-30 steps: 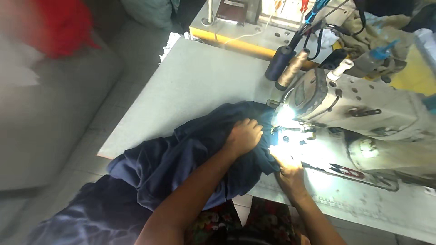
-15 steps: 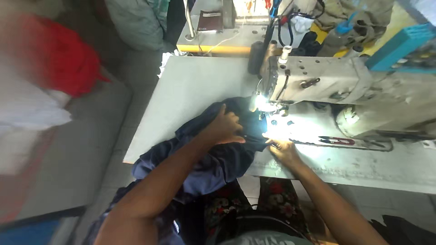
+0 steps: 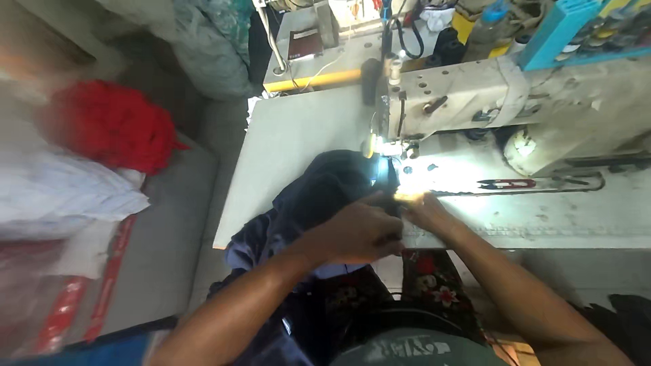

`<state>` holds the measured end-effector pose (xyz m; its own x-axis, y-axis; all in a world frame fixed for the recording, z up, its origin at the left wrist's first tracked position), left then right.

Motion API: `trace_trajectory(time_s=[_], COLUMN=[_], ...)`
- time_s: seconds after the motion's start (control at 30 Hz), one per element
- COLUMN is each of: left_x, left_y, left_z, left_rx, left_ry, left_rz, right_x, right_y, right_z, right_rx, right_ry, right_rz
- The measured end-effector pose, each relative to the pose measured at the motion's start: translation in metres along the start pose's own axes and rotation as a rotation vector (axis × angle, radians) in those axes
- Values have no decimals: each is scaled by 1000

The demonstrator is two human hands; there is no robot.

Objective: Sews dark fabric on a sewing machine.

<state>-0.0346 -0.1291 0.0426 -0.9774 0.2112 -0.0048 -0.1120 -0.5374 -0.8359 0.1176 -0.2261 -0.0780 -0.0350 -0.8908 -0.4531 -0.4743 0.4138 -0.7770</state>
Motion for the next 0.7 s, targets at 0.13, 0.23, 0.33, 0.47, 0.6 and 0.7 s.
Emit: trace_trajectory(time_s=[0.13,0.23,0.33,0.47,0.6,0.7], left_x=[-9,-16,-23,-16,-8,-7], left_y=[18,44,79,97,93,93], left_z=[-14,-48,-92,-109,-107,-103], left_rx=[379,360,91,-42,-66,-61], left_ry=[-117,-390,-507,-521,-419,-405], left_rz=[-5,175,339,441,463,425], right_x=[21,51,61,60,60,62], right_y=[-5,9,13,9,12,15], right_z=[-17,-31,-34,-34,-36,-37], right_rx=[-60,-51,-19,32,86,119], right_ry=[22,113,156,150,146,152], right_rz=[-27,6,74,94,120,145])
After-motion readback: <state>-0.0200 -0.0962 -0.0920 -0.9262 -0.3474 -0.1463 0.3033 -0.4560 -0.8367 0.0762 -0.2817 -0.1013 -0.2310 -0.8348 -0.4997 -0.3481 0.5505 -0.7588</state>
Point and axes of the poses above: each hand's wrist, its own x-axis away from the middle knuckle, its own y-axis out of the palm, z = x × y, the point moved 3 cm from there along -x, towards the middle knuckle, and after that the axes turned 5 degrees about -y, right-handed, at the moved point
